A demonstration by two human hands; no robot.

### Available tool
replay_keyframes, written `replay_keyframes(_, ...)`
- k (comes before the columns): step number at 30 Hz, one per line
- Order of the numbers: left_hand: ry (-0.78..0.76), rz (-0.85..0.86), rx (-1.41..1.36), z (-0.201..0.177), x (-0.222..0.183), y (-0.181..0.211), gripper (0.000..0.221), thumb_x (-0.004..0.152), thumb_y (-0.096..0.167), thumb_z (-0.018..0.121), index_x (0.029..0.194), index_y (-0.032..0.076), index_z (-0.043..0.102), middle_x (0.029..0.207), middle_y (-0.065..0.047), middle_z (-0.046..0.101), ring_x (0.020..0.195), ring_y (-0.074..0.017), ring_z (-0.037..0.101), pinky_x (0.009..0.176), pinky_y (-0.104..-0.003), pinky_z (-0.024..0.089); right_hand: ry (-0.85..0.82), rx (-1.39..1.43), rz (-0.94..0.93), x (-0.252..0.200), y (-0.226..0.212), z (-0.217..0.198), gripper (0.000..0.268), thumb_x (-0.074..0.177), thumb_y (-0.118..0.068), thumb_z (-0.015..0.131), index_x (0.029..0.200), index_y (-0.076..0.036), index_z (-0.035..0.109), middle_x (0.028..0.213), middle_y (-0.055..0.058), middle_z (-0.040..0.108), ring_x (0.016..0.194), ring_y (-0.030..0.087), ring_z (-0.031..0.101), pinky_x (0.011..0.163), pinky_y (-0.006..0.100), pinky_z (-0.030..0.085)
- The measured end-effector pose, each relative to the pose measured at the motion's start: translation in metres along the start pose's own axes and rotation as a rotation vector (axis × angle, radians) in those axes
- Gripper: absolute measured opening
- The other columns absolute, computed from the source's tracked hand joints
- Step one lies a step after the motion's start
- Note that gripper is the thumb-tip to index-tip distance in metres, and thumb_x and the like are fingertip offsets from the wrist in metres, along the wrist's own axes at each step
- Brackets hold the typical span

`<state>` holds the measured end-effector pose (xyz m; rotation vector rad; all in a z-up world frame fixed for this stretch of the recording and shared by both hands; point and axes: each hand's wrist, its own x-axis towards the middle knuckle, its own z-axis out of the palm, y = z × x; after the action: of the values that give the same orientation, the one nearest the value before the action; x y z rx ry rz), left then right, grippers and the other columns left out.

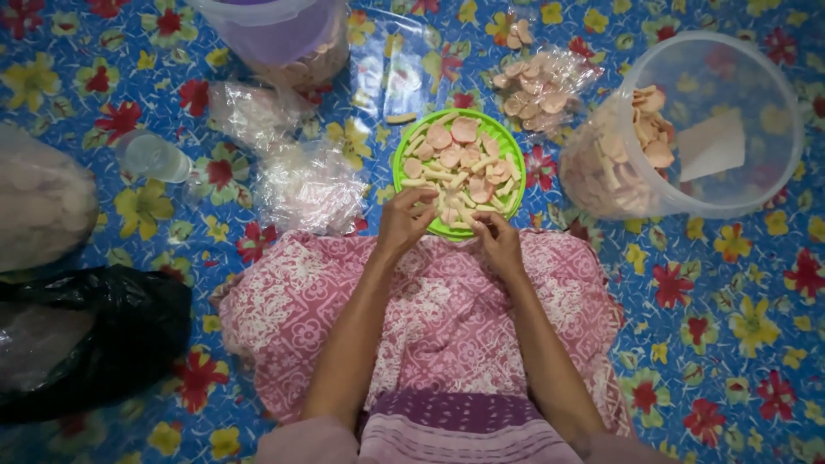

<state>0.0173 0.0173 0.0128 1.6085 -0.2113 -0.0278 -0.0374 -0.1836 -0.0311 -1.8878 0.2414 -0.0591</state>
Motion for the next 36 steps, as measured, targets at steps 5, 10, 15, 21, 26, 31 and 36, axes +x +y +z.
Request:
replay_keyframes(5,0.011,-0.004,-0.051,-0.001,0.000,0.002,0.034,0.071,-0.006,0.072,0.102,0.008,0.069,0.093,-0.018,0.062,0.089,-0.0315,0.064,0.072,-0.034,0.056,-0.001,0.009,-0.010,-0.001,0.000,0.001,0.014,0.088,-0.008,0.063,0.101,-0.008,0.067,0.090,0.012,0.065,0.080,0.022,0.064,0.073,0.033,0.051)
replay_keyframes(10,-0.018,0.011,0.033,0.000,0.000,-0.006,0.036,0.070,-0.001,0.074,0.101,0.015,0.071,0.087,-0.010,0.064,0.082,-0.0258,0.067,0.065,-0.030,0.056,-0.007,0.039,-0.016,-0.005,-0.009,0.001,0.014,0.089,-0.006,0.061,0.101,-0.006,0.066,0.092,0.014,0.064,0.085,0.024,0.063,0.078,0.035,0.050)
replay_keyframes(15,-0.096,-0.053,0.140,0.002,-0.001,-0.005,0.043,0.068,0.005,0.075,0.107,0.022,0.069,0.085,-0.007,0.066,0.071,-0.0207,0.065,0.061,-0.032,0.055,-0.011,0.069,-0.028,-0.003,-0.006,0.000,0.014,0.090,-0.006,0.058,0.101,-0.003,0.066,0.097,0.017,0.060,0.093,0.029,0.061,0.085,0.040,0.047)
replay_keyframes(21,-0.226,-0.147,0.276,-0.003,-0.003,0.024,0.078,0.069,0.011,0.076,0.138,0.020,0.039,0.091,-0.010,0.069,0.081,-0.0330,0.064,0.075,-0.042,0.050,0.015,0.089,-0.026,-0.003,-0.034,-0.003,0.014,0.091,-0.007,0.056,0.100,-0.007,0.067,0.091,0.009,0.057,0.088,0.018,0.058,0.085,0.034,0.046)
replay_keyframes(26,-0.187,-0.237,0.227,0.000,0.002,0.009,0.064,0.070,0.012,0.076,0.128,0.017,0.049,0.087,-0.013,0.069,0.082,-0.0307,0.067,0.075,-0.040,0.053,0.017,0.106,-0.027,0.000,-0.026,-0.002,0.014,0.091,-0.008,0.056,0.100,-0.007,0.067,0.089,0.009,0.056,0.087,0.018,0.057,0.085,0.033,0.046)
replay_keyframes(31,-0.171,-0.258,0.232,0.005,0.004,-0.027,0.042,0.060,0.008,0.082,0.098,0.020,0.069,0.084,-0.004,0.069,0.073,-0.0220,0.069,0.066,-0.030,0.056,0.022,0.111,-0.035,0.001,-0.024,-0.002,0.013,0.090,-0.008,0.058,0.099,-0.008,0.067,0.087,0.007,0.055,0.084,0.017,0.057,0.083,0.032,0.045)
replay_keyframes(36,-0.203,-0.285,0.252,0.007,0.002,-0.020,0.022,0.068,0.017,0.078,0.089,0.021,0.072,0.081,0.000,0.070,0.068,-0.0160,0.067,0.063,-0.027,0.054,-0.012,0.108,-0.034,0.004,-0.019,0.000,0.013,0.090,-0.008,0.060,0.100,-0.008,0.068,0.089,0.009,0.058,0.089,0.019,0.060,0.082,0.031,0.048)
